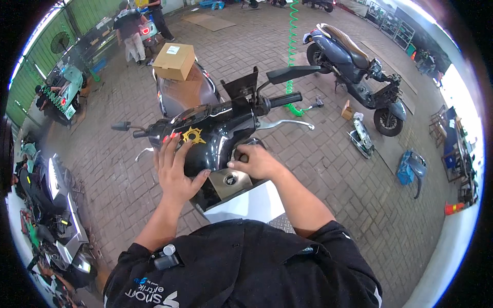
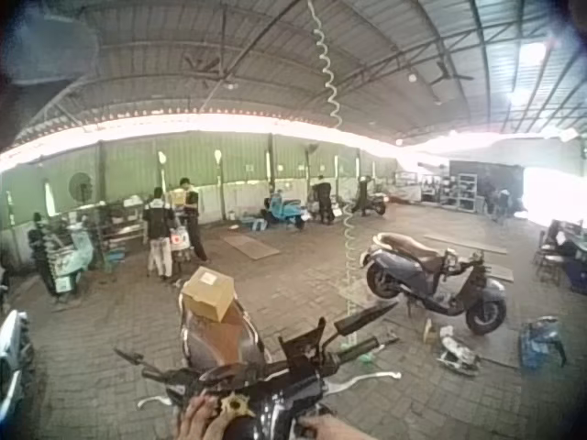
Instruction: The person unscrews and removes the front panel of a motorcycle dashboard using a screwdriver, disconnects the wiring from the internal components, and then opens a cardboard box to retrieve a new part.
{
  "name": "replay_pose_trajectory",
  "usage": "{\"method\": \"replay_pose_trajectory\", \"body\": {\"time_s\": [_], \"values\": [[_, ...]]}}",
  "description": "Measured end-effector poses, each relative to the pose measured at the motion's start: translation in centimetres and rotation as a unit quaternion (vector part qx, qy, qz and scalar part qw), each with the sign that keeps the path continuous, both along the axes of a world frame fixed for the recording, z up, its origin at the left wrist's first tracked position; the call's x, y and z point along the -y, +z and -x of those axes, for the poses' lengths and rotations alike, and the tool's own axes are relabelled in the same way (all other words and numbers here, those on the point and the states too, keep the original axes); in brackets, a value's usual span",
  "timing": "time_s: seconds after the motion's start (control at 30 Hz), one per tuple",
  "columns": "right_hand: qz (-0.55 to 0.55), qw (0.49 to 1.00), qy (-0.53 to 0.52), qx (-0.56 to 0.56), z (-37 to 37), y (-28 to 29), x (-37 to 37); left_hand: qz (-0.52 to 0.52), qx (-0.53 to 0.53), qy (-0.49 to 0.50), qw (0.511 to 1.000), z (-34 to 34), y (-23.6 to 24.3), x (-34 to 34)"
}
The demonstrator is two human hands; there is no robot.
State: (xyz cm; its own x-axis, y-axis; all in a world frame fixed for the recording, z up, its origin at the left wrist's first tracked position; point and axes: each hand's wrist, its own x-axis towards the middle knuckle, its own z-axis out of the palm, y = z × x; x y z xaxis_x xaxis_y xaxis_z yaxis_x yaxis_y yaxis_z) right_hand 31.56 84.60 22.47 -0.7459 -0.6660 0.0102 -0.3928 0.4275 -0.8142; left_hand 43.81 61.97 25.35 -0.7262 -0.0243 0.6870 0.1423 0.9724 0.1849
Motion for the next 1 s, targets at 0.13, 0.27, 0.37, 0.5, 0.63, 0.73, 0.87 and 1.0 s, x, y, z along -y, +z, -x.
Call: {"method": "replay_pose_trajectory", "body": {"time_s": [0.13,0.27,0.37,0.5,0.63,0.73,0.87,1.0], "values": [[0.01,0.995,0.02,-0.092,-0.4,-0.6,0.6,-0.011,0.001,0.006,1.0,-0.1,-0.1,-0.1],[0.012,0.986,-0.011,-0.163,-1.2,-0.2,1.5,-0.008,0.0,0.011,1.0,-0.2,0.0,0.0],[0.063,0.982,-0.036,-0.173,-0.9,-1.8,1.6,-0.01,0.007,0.0,1.0,0.0,0.2,-0.2],[0.095,0.974,-0.053,-0.199,-1.5,-2.2,1.8,-0.006,0.002,0.002,1.0,0.1,0.2,-0.2],[0.112,0.968,-0.055,-0.217,-1.6,-2.7,1.9,0.002,-0.007,0.007,1.0,0.0,-0.3,0.2],[0.1,0.973,-0.055,-0.199,-1.7,-2.1,1.6,-0.008,0.003,0.011,1.0,0.0,-0.3,0.0],[0.062,0.993,-0.055,-0.088,-1.7,-0.7,1.0,0.001,-0.003,0.008,1.0,0.1,-0.2,0.1],[0.071,0.996,-0.053,-0.016,-2.0,-1.1,0.6,-0.003,0.002,0.007,1.0,0.0,-0.2,0.0]]}}
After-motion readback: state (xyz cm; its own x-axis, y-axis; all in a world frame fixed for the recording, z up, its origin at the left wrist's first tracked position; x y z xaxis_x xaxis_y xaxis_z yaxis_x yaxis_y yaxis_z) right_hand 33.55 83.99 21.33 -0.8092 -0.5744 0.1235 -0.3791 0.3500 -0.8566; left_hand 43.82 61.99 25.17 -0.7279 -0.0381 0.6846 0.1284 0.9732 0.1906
